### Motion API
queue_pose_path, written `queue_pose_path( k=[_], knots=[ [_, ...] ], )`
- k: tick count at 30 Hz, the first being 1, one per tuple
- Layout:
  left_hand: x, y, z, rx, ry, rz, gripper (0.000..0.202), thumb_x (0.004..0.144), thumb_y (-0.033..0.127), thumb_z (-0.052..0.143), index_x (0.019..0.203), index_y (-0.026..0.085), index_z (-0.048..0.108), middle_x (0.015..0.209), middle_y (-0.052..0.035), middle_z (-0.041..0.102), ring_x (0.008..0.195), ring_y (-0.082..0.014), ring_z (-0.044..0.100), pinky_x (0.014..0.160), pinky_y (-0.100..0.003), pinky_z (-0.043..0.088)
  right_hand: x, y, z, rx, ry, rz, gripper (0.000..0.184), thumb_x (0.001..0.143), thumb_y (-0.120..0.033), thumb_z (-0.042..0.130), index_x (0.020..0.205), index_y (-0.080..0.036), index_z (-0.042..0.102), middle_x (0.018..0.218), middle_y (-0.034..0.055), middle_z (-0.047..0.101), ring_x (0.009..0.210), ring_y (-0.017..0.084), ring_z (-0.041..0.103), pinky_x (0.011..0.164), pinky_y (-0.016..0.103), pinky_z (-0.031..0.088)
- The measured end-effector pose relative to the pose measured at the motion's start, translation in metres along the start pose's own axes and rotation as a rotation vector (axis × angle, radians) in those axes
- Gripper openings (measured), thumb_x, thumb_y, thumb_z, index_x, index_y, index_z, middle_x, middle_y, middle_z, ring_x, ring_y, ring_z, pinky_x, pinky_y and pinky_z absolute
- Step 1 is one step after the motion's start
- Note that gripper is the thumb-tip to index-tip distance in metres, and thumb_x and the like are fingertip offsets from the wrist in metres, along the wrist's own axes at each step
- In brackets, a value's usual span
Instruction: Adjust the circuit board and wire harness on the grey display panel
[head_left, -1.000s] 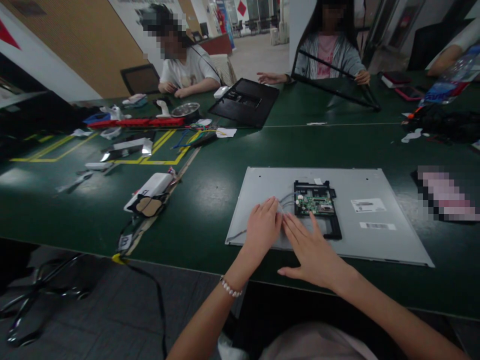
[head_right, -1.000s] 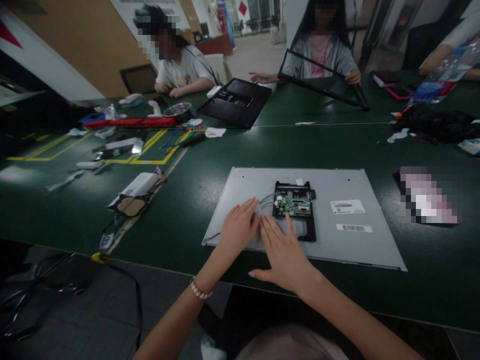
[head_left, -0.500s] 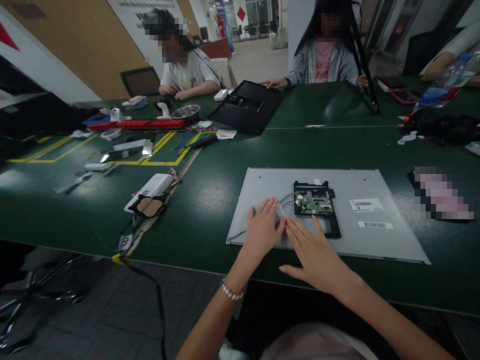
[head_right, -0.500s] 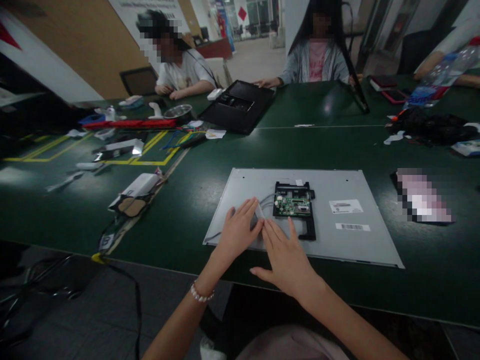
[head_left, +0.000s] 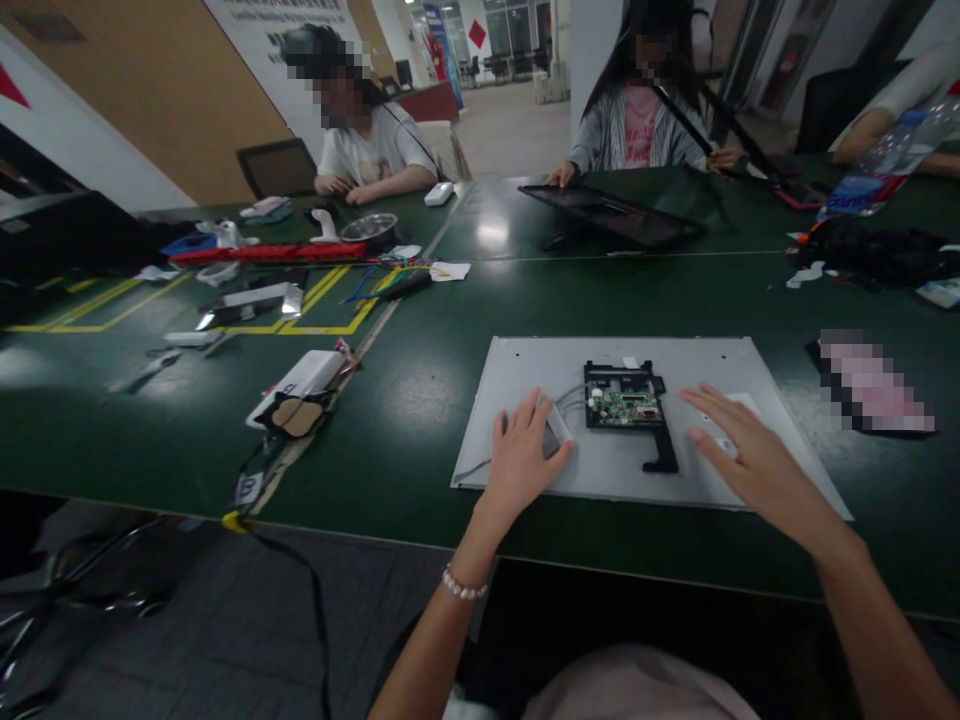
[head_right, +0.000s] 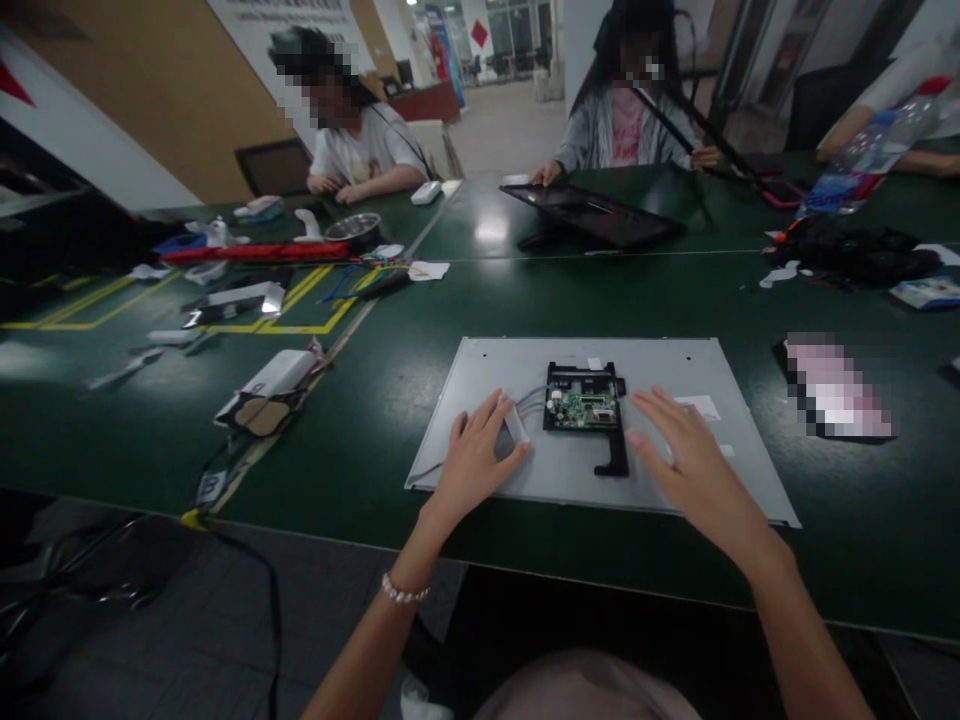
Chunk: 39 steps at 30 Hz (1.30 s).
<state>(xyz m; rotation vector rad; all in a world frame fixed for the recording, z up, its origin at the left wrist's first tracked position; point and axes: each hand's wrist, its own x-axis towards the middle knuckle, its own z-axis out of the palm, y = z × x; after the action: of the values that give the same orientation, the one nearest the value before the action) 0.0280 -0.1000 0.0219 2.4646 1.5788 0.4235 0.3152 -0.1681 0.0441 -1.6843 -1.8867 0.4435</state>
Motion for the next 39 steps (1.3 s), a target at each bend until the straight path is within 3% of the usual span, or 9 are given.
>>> queue_pose_path(
  k=[2, 4, 8, 13, 17, 21, 29, 34, 39],
  knots=[
    [0.000, 0.000, 0.000, -0.010, 0.000, -0.007, 0.056, 0.090, 0.040, 0.058, 0.140, 0.021, 0.042, 0.156, -0.0158, 0.034, 0.142, -0.0294, 0.036, 0.116, -0.058, 0.023, -0.004, 0.023, -0.010, 0.029, 0.078, 0.144, 0.050, 0.096, -0.050, 0.040, 0.138, -0.026, 0.052, 0.146, 0.0091, 0.051, 0.141, 0.029, 0.038, 0.105, 0.053, 0.044],
    [0.000, -0.001, -0.001, -0.023, -0.004, -0.016, 0.057, 0.090, 0.040, 0.058, 0.140, 0.020, 0.042, 0.155, -0.0165, 0.035, 0.142, -0.0294, 0.035, 0.116, -0.058, 0.022, -0.009, 0.043, -0.019, 0.038, 0.115, 0.256, 0.051, 0.094, -0.053, 0.040, 0.136, -0.027, 0.054, 0.145, 0.0101, 0.053, 0.137, 0.031, 0.044, 0.096, 0.049, 0.050],
    [-0.001, -0.003, 0.001, -0.057, 0.004, -0.023, 0.063, 0.088, 0.040, 0.061, 0.143, 0.020, 0.038, 0.153, -0.0170, 0.037, 0.143, -0.0305, 0.032, 0.116, -0.058, 0.021, -0.021, 0.080, -0.027, 0.029, 0.120, 0.456, 0.053, 0.092, -0.055, 0.041, 0.135, -0.029, 0.056, 0.142, 0.0116, 0.056, 0.128, 0.030, 0.054, 0.099, 0.044, 0.047],
    [-0.001, -0.003, 0.000, -0.100, 0.045, -0.053, 0.066, 0.087, 0.041, 0.064, 0.144, 0.022, 0.036, 0.157, -0.0175, 0.029, 0.146, -0.0339, 0.025, 0.115, -0.061, 0.022, -0.027, 0.109, -0.024, 0.007, 0.178, 0.516, 0.057, 0.087, -0.053, 0.044, 0.134, -0.023, 0.057, 0.141, 0.0093, 0.057, 0.123, 0.032, 0.057, 0.106, 0.048, 0.041],
    [-0.006, 0.008, -0.003, -0.122, 0.139, -0.037, 0.058, 0.091, 0.037, 0.058, 0.144, 0.025, 0.037, 0.156, -0.0162, 0.030, 0.148, -0.0331, 0.021, 0.115, -0.061, 0.022, -0.026, 0.105, -0.026, 0.047, 0.200, 0.618, 0.057, 0.087, -0.051, 0.047, 0.136, -0.022, 0.057, 0.142, 0.0122, 0.055, 0.125, 0.034, 0.055, 0.102, 0.048, 0.044],
    [-0.017, 0.039, 0.002, -0.128, 0.202, 0.049, 0.047, 0.095, 0.027, 0.050, 0.141, 0.022, 0.040, 0.153, -0.0145, 0.037, 0.147, -0.0284, 0.025, 0.117, -0.057, 0.023, -0.024, 0.093, -0.029, 0.125, 0.216, 0.688, 0.055, 0.088, -0.048, 0.048, 0.136, -0.021, 0.058, 0.138, 0.0146, 0.058, 0.126, 0.033, 0.054, 0.101, 0.047, 0.044],
    [-0.037, 0.110, 0.029, -0.132, 0.069, 0.288, 0.044, 0.096, 0.021, 0.043, 0.140, 0.018, 0.044, 0.151, -0.0110, 0.043, 0.147, -0.0262, 0.027, 0.119, -0.057, 0.023, -0.025, 0.087, -0.026, 0.339, 0.275, 0.669, 0.052, 0.090, -0.047, 0.052, 0.137, -0.025, 0.057, 0.145, 0.0148, 0.052, 0.137, 0.026, 0.044, 0.103, 0.038, 0.041],
    [-0.043, 0.127, 0.035, -0.063, 0.047, 0.354, 0.042, 0.100, 0.027, 0.038, 0.140, 0.016, 0.045, 0.153, -0.0095, 0.042, 0.149, -0.0253, 0.021, 0.120, -0.059, 0.018, -0.024, 0.091, -0.026, 0.439, 0.278, 0.673, 0.049, 0.089, -0.045, 0.055, 0.136, -0.029, 0.058, 0.143, 0.0120, 0.054, 0.135, 0.023, 0.047, 0.107, 0.036, 0.038],
    [-0.045, 0.129, 0.033, -0.037, 0.004, 0.408, 0.043, 0.102, 0.032, 0.035, 0.140, 0.015, 0.045, 0.151, -0.0094, 0.044, 0.149, -0.0236, 0.020, 0.120, -0.059, 0.017, -0.019, 0.095, -0.027, 0.636, 0.289, 0.637, 0.038, 0.085, -0.045, 0.063, 0.121, -0.033, 0.067, 0.140, 0.0069, 0.058, 0.133, 0.023, 0.049, 0.110, 0.036, 0.038]
  ],
)
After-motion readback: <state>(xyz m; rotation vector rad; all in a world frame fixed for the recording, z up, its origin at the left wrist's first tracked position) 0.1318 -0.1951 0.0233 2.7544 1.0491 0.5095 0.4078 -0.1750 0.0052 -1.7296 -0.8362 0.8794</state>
